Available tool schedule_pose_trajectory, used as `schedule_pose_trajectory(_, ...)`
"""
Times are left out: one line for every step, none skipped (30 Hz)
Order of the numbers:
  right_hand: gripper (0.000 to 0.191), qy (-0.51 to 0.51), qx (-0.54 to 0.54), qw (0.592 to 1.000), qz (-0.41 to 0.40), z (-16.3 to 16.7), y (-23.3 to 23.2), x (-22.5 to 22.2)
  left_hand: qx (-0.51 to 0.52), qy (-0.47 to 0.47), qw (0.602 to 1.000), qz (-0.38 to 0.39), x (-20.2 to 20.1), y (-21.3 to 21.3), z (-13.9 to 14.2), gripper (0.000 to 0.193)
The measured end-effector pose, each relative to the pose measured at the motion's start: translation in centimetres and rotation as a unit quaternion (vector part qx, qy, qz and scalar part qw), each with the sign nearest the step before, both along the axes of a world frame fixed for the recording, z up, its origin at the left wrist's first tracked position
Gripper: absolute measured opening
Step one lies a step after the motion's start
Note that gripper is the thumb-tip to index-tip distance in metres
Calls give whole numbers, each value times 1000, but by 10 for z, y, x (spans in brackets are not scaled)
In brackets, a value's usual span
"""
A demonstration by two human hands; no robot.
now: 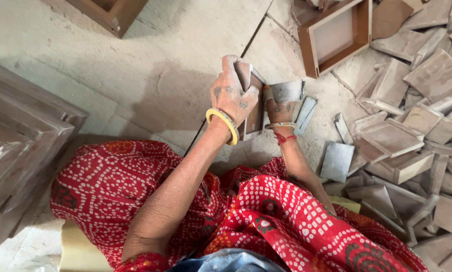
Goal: The person sits on the floor and sands the interior and exterior surfaces of small wooden boxes using a sanding block. They rotate the boxes to reach different sides and stack finished boxes to the left.
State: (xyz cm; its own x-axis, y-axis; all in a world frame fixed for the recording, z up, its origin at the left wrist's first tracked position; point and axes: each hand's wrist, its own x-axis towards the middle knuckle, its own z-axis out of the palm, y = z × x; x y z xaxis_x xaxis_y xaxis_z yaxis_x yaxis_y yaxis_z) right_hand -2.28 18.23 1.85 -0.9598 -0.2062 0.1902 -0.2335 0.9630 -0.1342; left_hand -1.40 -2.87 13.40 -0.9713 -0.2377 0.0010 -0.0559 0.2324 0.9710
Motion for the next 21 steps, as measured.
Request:
schedule_pose_trajectory(27,35,131,989,64,0,5,3,1,-24,1000,-7,0,1,0,54)
schedule_pose_trajectory(31,95,157,977,104,-4,11,9,0,-43,999,-11,0,1,1,55)
schedule_pose_trajectory(36,158,159,965,136,-5,15,11,-2,-58,998,-14,-1,2,0,55)
schedule_pose_trajectory(48,170,152,962,149,-6,17,13,-5,-51,999,-13,-2,2,0,54)
schedule_pose_trajectory(51,134,134,972,141,-6,18,13,-5,-48,999,-14,-3,2,-1,54)
schedule_pose_trajectory(54,97,115,980,131,-5,18,12,-6,-45,999,-14,-3,2,-1,53)
schedule_pose_trajectory(58,60,95,986,120,-5,16,11,-13,-36,999,-10,-4,2,-2,54)
schedule_pose_trajectory(51,-24,68,995,72,-4,14,7,-22,-27,999,-9,-4,2,-3,55)
schedule_pose_trajectory(44,-105,42,993,23,-3,12,4,-29,-15,999,-8,-4,2,-3,56)
schedule_pose_trajectory(38,-184,16,983,-26,-1,9,1,-24,-22,999,-9,-3,2,-3,54)
schedule_pose_trajectory(48,-138,105,985,18,0,7,-1,-21,-28,999,-11,-3,2,-2,52)
schedule_pose_trajectory(59,-90,192,975,62,0,6,-1,-20,-33,999,-12,-2,1,-1,49)
schedule_pose_trajectory(71,-39,278,954,105,-1,6,-1,-19,-18,1000,-9,-2,1,0,50)
schedule_pose_trajectory(61,-25,118,991,60,-2,7,0,-15,-3,1000,-4,-1,1,1,50)
schedule_pose_trajectory(51,-12,-46,999,16,-3,7,2,-12,9,1000,2,-1,1,3,50)
schedule_pose_trajectory(42,-2,-207,978,-26,-4,8,5,-2,-15,1000,-3,-1,1,4,50)
schedule_pose_trajectory(48,-16,-76,997,7,-6,10,7,9,-44,999,-9,-1,1,5,50)
schedule_pose_trajectory(55,-32,55,997,41,-8,11,7,19,-75,997,-15,-1,1,5,50)
schedule_pose_trajectory(62,-46,183,979,75,-9,12,7,10,-48,999,-7,-1,1,5,51)
schedule_pose_trajectory(60,-43,186,979,75,-10,13,6,0,-20,1000,-1,-1,1,5,52)
schedule_pose_trajectory(59,-36,188,979,74,-10,14,4,-11,13,1000,6,-1,1,4,54)
